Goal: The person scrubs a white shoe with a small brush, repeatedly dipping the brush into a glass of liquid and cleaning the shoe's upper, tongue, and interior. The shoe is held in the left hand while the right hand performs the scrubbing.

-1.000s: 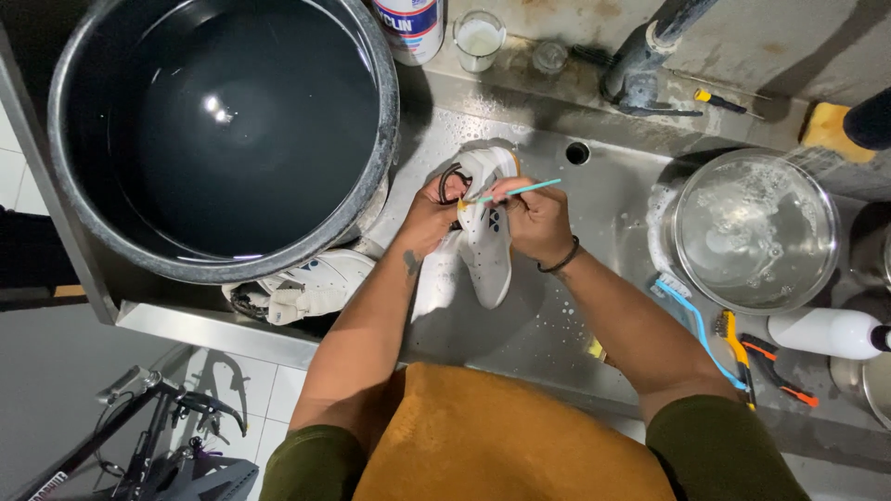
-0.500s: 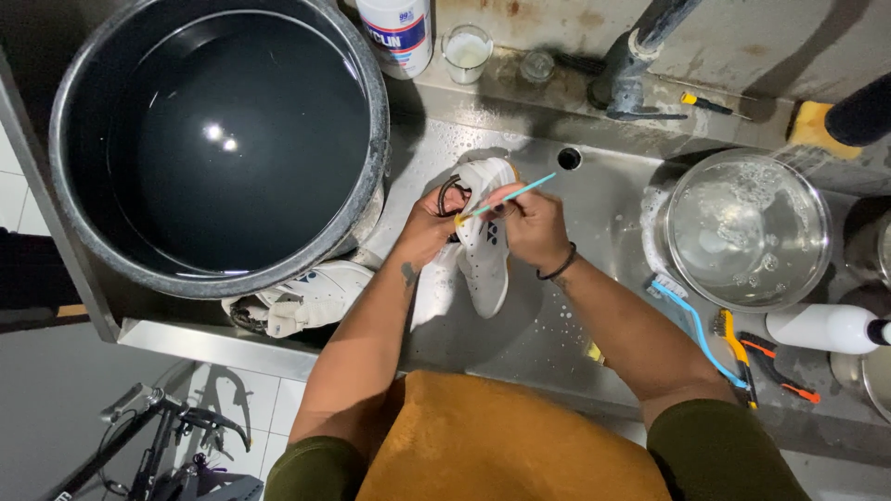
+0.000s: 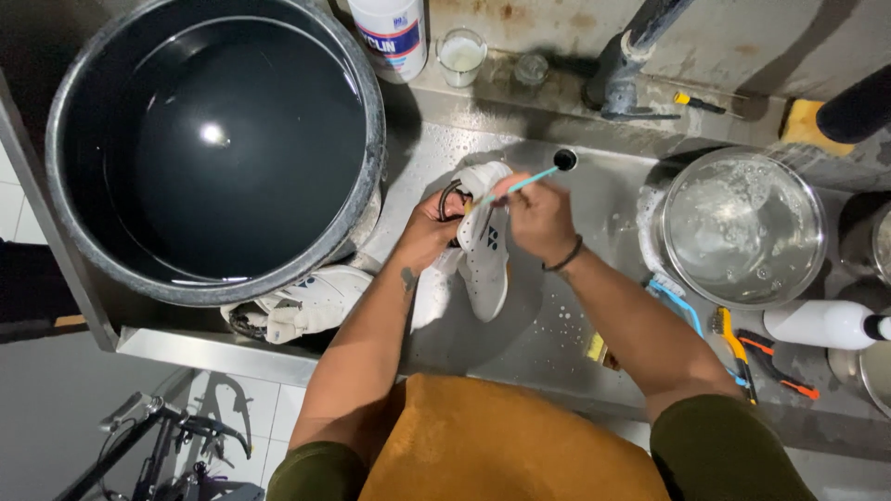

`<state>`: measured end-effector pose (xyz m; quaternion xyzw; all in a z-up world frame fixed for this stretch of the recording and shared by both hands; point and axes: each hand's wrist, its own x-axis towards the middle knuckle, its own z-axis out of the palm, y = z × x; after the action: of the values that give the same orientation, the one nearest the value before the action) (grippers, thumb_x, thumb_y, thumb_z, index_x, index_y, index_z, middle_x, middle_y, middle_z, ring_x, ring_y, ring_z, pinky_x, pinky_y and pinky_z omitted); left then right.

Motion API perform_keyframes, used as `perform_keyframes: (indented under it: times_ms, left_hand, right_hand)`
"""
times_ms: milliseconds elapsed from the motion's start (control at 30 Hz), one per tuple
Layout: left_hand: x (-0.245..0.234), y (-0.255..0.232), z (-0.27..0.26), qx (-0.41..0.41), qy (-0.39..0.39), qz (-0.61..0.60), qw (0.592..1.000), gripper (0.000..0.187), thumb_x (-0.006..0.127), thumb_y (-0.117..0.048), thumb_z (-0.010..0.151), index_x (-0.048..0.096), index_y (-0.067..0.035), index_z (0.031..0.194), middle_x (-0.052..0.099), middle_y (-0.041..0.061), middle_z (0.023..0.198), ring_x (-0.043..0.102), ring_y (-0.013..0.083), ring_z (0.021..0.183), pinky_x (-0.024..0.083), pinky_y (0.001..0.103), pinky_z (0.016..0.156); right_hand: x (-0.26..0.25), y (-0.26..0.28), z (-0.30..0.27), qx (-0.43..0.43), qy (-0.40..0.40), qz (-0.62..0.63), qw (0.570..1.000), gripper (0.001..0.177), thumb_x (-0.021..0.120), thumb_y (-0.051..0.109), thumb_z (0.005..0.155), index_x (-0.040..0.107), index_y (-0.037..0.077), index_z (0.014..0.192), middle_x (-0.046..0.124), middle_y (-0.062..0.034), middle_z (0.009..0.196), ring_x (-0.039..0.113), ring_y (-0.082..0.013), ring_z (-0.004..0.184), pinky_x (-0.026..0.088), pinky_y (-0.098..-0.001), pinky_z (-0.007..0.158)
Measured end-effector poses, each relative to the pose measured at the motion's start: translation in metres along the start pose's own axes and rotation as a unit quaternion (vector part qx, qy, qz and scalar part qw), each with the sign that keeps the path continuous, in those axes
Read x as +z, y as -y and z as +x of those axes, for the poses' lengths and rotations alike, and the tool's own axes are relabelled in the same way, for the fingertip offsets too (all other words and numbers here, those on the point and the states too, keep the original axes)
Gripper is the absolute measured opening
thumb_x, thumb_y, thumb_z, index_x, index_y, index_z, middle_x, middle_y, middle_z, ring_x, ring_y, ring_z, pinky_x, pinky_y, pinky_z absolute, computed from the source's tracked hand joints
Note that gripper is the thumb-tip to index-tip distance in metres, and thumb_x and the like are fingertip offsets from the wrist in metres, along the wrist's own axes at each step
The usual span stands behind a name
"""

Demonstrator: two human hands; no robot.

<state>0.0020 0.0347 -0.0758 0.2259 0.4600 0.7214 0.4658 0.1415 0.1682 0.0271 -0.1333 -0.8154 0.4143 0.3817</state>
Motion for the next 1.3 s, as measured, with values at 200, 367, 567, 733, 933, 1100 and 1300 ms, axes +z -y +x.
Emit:
perform_keyframes:
  times_ms: [200, 367, 567, 733, 933, 1100, 1300]
  left_hand:
    - [0.022, -0.033, -0.007, 0.003, 0.009, 0.0, 1.0, 0.031, 0.086, -0.001, 0.08, 0.061, -0.005, 0.096, 0.074, 0.009, 0.102, 0.068, 0.0129, 0.093, 0.057, 0.025, 0.083]
    - [-0.009, 0.008, 0.007, 0.008, 0.01, -0.001, 1.0, 0.029, 0.083, 0.001, 0.082, 0.06, -0.005, 0.096, 0.073, 0.01, 0.102, 0.068, 0.0145, 0.091, 0.057, 0.025, 0.08]
    - [0.01, -0.023, -0.002, -0.006, -0.012, -0.006, 1.0, 0.016, 0.068, 0.006, 0.09, 0.059, -0.005, 0.097, 0.073, 0.007, 0.097, 0.067, 0.0122, 0.081, 0.054, 0.021, 0.069]
    - [-0.021, 0.008, 0.011, -0.09, -0.055, 0.078, 0.991, 0.054, 0.035, 0.026, 0.073, 0.07, -0.009, 0.097, 0.072, 0.003, 0.093, 0.066, 0.0136, 0.086, 0.056, 0.026, 0.077]
    - [-0.022, -0.003, 0.011, -0.138, -0.069, 0.077, 0.985, 0.029, 0.056, 0.014, 0.084, 0.07, -0.009, 0.094, 0.07, 0.0, 0.087, 0.064, 0.0125, 0.082, 0.053, 0.025, 0.077]
    - [-0.038, -0.001, 0.017, -0.141, -0.053, 0.097, 0.984, 0.022, 0.066, 0.009, 0.088, 0.069, -0.012, 0.093, 0.07, 0.0, 0.089, 0.061, 0.0106, 0.079, 0.05, 0.023, 0.068]
    - [-0.058, 0.043, 0.03, -0.094, -0.044, 0.063, 0.993, 0.033, 0.052, 0.015, 0.076, 0.067, -0.003, 0.1, 0.072, 0.007, 0.084, 0.059, 0.0134, 0.063, 0.044, 0.021, 0.054]
  right_hand:
    - [-0.007, -0.009, 0.002, -0.008, 0.002, -0.007, 1.0, 0.023, 0.053, 0.007, 0.103, 0.071, 0.014, 0.091, 0.075, -0.007, 0.081, 0.072, -0.0294, 0.074, 0.057, -0.0378, 0.071]
    - [0.005, 0.004, -0.008, 0.016, 0.009, 0.013, 1.0, 0.023, 0.054, 0.011, 0.104, 0.071, 0.013, 0.089, 0.073, -0.0074, 0.077, 0.069, -0.0297, 0.068, 0.056, -0.0373, 0.068]
    - [-0.004, -0.015, 0.033, 0.051, -0.042, -0.058, 0.996, 0.022, 0.056, -0.001, 0.097, 0.073, 0.013, 0.093, 0.072, -0.0078, 0.074, 0.072, -0.0306, 0.073, 0.058, -0.0387, 0.075]
    - [-0.004, -0.046, 0.122, -0.022, -0.089, -0.081, 0.992, 0.019, 0.06, -0.004, 0.101, 0.076, 0.006, 0.104, 0.072, -0.0092, 0.099, 0.062, -0.0178, 0.071, 0.05, -0.0327, 0.061]
    - [0.03, -0.119, 0.157, -0.126, -0.039, -0.155, 0.979, 0.011, 0.073, 0.001, 0.089, 0.082, 0.004, 0.083, 0.078, -0.0072, 0.092, 0.069, -0.0235, 0.088, 0.056, -0.0361, 0.077]
    - [0.018, -0.105, 0.128, 0.154, -0.167, 0.042, 0.973, 0.009, 0.064, 0.021, 0.103, 0.067, 0.013, 0.103, 0.073, -0.0028, 0.09, 0.07, -0.0091, 0.072, 0.059, -0.0219, 0.058]
    - [0.017, -0.037, 0.022, 0.217, -0.032, 0.116, 0.969, 0.002, 0.06, -0.005, 0.1, 0.058, -0.006, 0.101, 0.07, -0.0199, 0.079, 0.073, -0.0223, 0.067, 0.062, -0.0329, 0.057]
